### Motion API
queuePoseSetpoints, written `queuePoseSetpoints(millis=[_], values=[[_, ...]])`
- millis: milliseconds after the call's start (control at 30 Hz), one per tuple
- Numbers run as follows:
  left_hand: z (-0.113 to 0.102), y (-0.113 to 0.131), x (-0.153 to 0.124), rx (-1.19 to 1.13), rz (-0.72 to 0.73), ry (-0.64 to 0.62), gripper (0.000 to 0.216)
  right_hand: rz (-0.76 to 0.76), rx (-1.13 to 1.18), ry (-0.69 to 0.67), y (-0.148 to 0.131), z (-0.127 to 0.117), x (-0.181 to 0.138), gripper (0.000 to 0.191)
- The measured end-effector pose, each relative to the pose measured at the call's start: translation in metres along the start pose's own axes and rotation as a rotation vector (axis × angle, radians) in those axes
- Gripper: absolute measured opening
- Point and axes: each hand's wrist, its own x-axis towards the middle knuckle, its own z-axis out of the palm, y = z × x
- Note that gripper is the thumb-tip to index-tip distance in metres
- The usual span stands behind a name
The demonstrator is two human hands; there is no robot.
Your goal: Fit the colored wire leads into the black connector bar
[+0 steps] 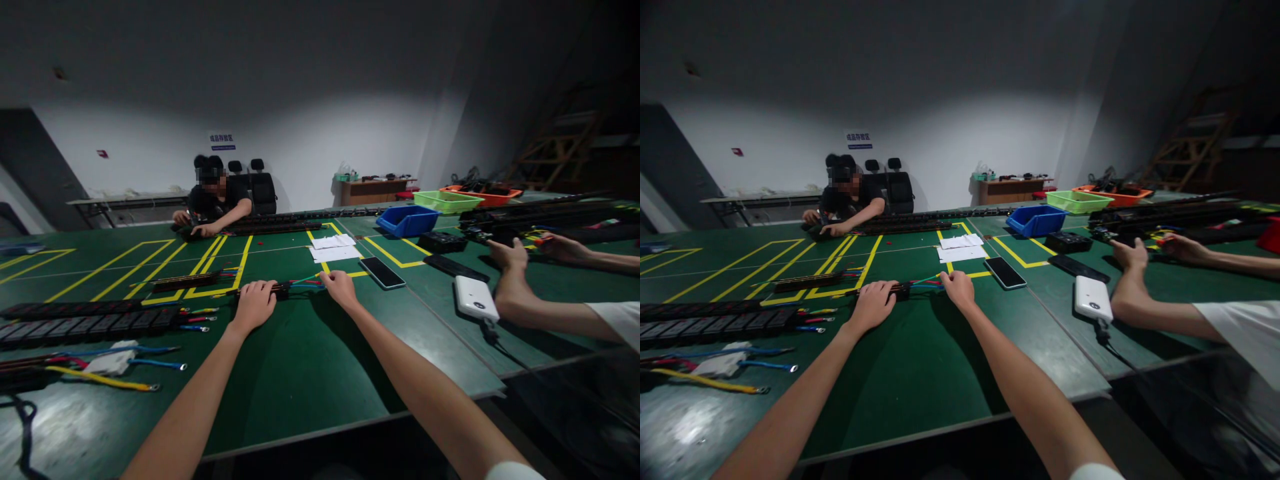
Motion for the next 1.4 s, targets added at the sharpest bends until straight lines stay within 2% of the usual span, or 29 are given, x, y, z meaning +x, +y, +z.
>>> queuePoseSetpoints(millis=[133,333,600,933,1100,1300,1400], values=[[-0.001,0.0,0.0,-0.002,0.0,-0.013,0.043,-0.006,0.035,-0.01,0.001,0.001,0.0,0.048],[-0.001,0.0,0.0,-0.015,0.0,-0.022,0.044,-0.005,0.065,0.028,0.003,0.001,0.001,0.036],[0.0,-0.001,0.0,-0.034,0.003,-0.014,0.043,0.009,-0.032,-0.04,-0.004,-0.004,-0.001,0.04],[0.001,-0.002,0.001,-0.001,0.012,-0.01,0.042,0.058,-0.242,0.01,-0.019,-0.011,-0.013,0.039],[0.0,-0.001,0.001,-0.014,0.006,-0.014,0.042,0.052,-0.19,-0.037,-0.018,-0.01,-0.014,0.039],[-0.002,0.0,0.0,-0.017,0.001,-0.014,0.043,0.043,-0.129,-0.019,-0.015,-0.006,-0.009,0.036],[-0.002,0.0,0.0,-0.025,-0.002,-0.015,0.042,0.072,-0.002,-0.029,-0.01,-0.004,-0.005,0.032]])
